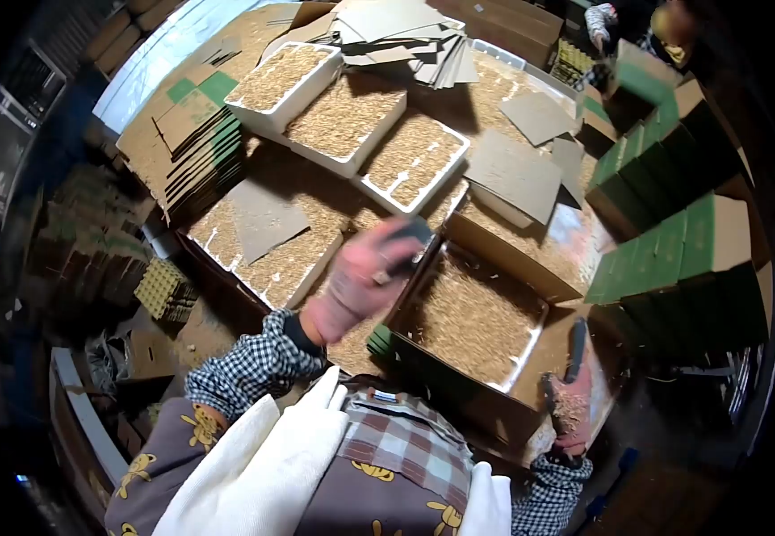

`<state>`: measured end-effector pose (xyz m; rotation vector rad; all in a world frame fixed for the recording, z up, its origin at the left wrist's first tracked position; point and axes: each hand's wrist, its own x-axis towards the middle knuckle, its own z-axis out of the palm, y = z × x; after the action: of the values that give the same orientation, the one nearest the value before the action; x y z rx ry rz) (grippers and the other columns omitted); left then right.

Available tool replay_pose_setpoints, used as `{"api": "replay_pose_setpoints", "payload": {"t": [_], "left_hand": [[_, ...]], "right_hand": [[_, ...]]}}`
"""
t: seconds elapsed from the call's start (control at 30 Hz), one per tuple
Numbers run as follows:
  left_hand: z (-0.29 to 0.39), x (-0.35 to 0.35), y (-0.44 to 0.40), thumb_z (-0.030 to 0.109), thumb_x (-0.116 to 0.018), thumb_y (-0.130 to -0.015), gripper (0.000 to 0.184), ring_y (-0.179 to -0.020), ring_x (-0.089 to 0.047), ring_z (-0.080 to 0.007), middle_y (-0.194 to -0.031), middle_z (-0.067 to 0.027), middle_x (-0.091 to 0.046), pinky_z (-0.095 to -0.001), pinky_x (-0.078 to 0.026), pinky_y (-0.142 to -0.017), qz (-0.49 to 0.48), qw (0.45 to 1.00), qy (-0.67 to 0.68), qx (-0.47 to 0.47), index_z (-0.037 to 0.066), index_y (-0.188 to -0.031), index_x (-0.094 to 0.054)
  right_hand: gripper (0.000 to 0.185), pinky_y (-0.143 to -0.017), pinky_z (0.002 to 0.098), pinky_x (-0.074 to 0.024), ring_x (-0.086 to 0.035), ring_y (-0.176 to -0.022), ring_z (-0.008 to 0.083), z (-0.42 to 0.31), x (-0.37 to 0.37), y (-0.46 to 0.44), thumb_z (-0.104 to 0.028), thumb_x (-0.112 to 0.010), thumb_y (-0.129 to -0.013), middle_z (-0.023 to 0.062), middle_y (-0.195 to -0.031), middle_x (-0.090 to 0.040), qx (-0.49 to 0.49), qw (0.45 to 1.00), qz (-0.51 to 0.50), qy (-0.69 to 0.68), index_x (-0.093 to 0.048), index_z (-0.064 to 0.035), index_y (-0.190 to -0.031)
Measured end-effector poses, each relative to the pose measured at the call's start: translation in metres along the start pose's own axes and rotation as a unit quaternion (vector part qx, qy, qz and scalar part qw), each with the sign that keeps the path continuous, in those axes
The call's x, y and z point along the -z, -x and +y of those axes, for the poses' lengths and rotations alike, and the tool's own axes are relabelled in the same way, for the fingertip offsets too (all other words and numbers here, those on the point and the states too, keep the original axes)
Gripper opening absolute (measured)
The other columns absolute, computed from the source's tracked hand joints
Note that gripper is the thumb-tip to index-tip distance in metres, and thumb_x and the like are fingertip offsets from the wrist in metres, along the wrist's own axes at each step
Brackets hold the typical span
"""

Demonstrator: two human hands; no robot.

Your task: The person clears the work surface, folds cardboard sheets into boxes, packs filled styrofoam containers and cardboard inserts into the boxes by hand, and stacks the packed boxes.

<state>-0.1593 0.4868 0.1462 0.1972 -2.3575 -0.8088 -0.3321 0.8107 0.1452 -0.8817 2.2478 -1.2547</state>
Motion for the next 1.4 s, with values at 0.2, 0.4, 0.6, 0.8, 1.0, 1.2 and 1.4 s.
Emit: {"api": "replay_pose_setpoints", "payload": {"t": [0.2, 0.4, 0.6, 0.8, 1.0, 1.2, 1.4], "left_hand": [[-0.219, 0.044, 0.098, 0.05, -0.068, -0.076, 0.07, -0.113, -0.051, -0.0392, -0.126, -0.0205, -0.052, -0.0484, -0.043, -0.091, -0.146, 0.83, -0.389, 0.371, 0.012, -0.132, -0.05], [-0.08, 0.067, 0.041, 0.01, -0.07, -0.07, 0.042, -0.091, -0.064, -0.0348, -0.105, -0.0205, -0.063, -0.039, -0.052, -0.081, 0.023, 0.978, -0.133, 0.156, 0.008, -0.112, -0.063], [0.03, -0.021, -0.006, 0.01, -0.071, -0.062, 0.036, -0.113, -0.056, -0.0294, -0.112, -0.0053, -0.062, -0.0471, -0.042, -0.101, -0.3, 0.926, 0.032, -0.228, 0.017, -0.097, -0.069], [0.004, -0.031, -0.018, 0.017, -0.062, -0.076, 0.024, -0.128, -0.046, -0.022, -0.114, 0.0031, -0.065, -0.047, -0.022, -0.115, -0.575, 0.768, -0.111, -0.259, 0.027, -0.095, -0.071], [0.07, -0.021, -0.055, 0.02, -0.067, -0.078, 0.064, -0.143, -0.018, -0.0377, -0.155, -0.0092, -0.021, -0.0648, -0.018, -0.111, -0.617, 0.735, -0.188, -0.209, 0.027, -0.138, -0.046], [0.056, -0.075, -0.023, 0.026, -0.069, -0.078, 0.067, -0.135, -0.028, -0.0473, -0.151, -0.0139, -0.027, -0.0676, -0.029, -0.104, -0.514, 0.85, -0.104, -0.052, 0.022, -0.14, -0.044], [0.026, -0.075, -0.029, 0.012, -0.063, -0.08, 0.062, -0.138, -0.031, -0.0341, -0.149, -0.0141, -0.034, -0.043, -0.03, -0.112, -0.456, 0.887, 0.035, -0.059, 0.016, -0.14, -0.045]], "right_hand": [[0.07, -0.111, 0.0316, -0.0276, -0.042, -0.13, 0.0231, -0.025, -0.037, -0.009, 0.005, -0.052, -0.074, 0.0111, -0.142, -0.045, -0.092, 0.985, 0.118, 0.09, -0.038, -0.0006, -0.142], [0.059, -0.109, 0.0316, -0.0311, -0.046, -0.126, 0.0223, -0.038, -0.042, -0.01, 0.006, -0.05, -0.08, 0.0116, -0.136, -0.051, -0.105, 0.98, 0.165, 0.049, -0.045, -0.0023, -0.138], [0.046, -0.104, 0.0342, -0.0356, -0.047, -0.125, 0.0241, 0.046, -0.038, 0.011, -0.01, -0.053, -0.091, 0.0123, -0.136, -0.052, -0.149, 0.955, 0.222, -0.131, -0.047, -0.0045, -0.137], [0.048, -0.043, 0.0165, -0.027, -0.03, -0.054, -0.0011, 0.017, -0.037, 0.007, -0.005, -0.05, -0.091, -0.004, -0.124, -0.056, -0.12, 0.952, 0.191, -0.207, -0.046, -0.0107, -0.139], [0.05, -0.103, 0.0358, -0.0368, -0.049, -0.123, 0.0269, 0.053, -0.044, 0.003, -0.003, -0.052, -0.088, 0.0162, -0.133, -0.053, -0.148, 0.956, 0.198, -0.156, -0.043, -0.0033, -0.137], [0.049, -0.104, 0.0332, -0.0375, -0.049, -0.125, 0.025, 0.038, -0.043, -0.006, -0.001, -0.051, -0.088, 0.0149, -0.134, -0.053, -0.089, 0.963, 0.201, -0.158, -0.045, -0.0029, -0.136], [0.053, -0.104, 0.0312, -0.038, -0.048, -0.125, 0.021, 0.029, -0.045, 0.004, -0.007, -0.057, -0.089, 0.0088, -0.137, -0.051, -0.091, 0.905, 0.242, -0.336, -0.043, -0.0061, -0.14]]}}
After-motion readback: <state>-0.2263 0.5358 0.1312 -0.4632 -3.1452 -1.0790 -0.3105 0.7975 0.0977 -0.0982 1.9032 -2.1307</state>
